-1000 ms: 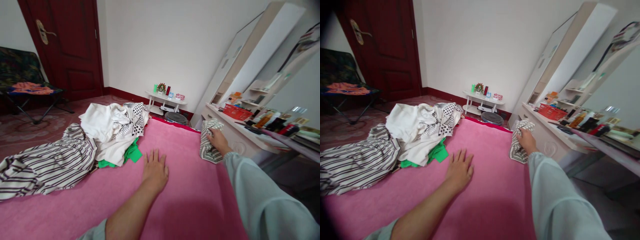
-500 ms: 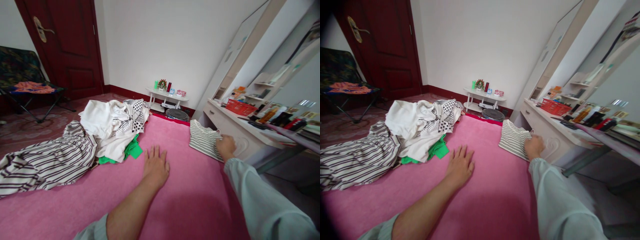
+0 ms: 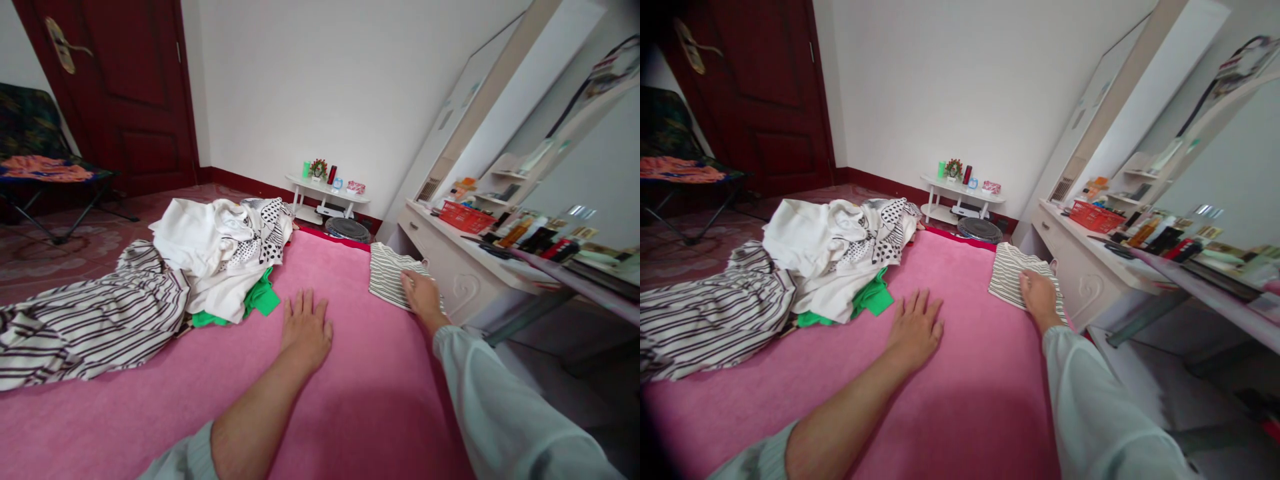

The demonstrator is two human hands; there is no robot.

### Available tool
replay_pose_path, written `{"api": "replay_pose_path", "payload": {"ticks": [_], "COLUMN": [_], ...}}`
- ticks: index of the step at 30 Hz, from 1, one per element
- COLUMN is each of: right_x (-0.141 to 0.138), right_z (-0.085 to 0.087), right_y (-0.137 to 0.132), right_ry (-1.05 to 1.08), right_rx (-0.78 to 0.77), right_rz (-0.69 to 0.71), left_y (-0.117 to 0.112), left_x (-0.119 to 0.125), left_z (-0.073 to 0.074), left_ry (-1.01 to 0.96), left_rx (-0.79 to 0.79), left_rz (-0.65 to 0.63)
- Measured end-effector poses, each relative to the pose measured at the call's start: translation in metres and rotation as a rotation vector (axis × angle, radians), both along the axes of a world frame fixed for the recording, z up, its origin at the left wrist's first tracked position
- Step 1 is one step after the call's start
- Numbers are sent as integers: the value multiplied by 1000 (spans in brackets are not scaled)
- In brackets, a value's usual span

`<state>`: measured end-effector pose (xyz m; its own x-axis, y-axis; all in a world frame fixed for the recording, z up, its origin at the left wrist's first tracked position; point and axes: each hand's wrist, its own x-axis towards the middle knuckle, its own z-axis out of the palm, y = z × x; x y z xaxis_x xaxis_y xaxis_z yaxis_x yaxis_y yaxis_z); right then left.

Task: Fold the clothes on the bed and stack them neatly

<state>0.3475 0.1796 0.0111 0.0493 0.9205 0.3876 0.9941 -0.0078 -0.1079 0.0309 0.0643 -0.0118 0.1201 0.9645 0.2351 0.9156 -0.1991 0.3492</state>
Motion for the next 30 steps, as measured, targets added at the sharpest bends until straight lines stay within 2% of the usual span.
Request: {"api": "replay_pose_path", "payload": {"ticks": [2, 4, 6, 7, 9, 12, 14, 17, 21, 25, 27, 30], "right_x": [20, 31, 29, 23, 2, -31, -44, -46, -31, -19, -15, -9], "right_z": [-9, -16, -16, -14, -8, -5, -8, -13, -12, -16, -21, -28], "right_y": [-17, -29, -36, -38, -41, -45, -46, -43, -44, -50, -49, -43], "right_ry": [-14, -13, -14, -32, -98, -171, -158, -139, -159, -150, -106, 17], "right_rx": [8, -136, -236, -221, -117, -30, -50, -75, -130, -38, -22, -183], "right_rz": [-174, -257, -308, -312, -201, 134, 172, 53, 54, 0, -115, -352], "left_y": [0, 0, 0, 0, 0, 0, 0, -1, -1, 0, 0, 0], "left_x": [0, 0, 0, 0, 0, 0, 0, 0, -1, -1, -1, -1], "left_z": [0, 1, 1, 1, 0, -1, 0, 1, 2, 1, 0, 0], "left_ry": [-4, -7, -6, -6, -8, -8, -3, 5, 12, 26, 32, 34], "left_rx": [0, -1, 2, 7, 15, 14, 10, 12, 5, 6, 5, -1], "left_rz": [0, 0, -1, -1, -3, -7, -8, -8, -7, 2, 3, 4]}}
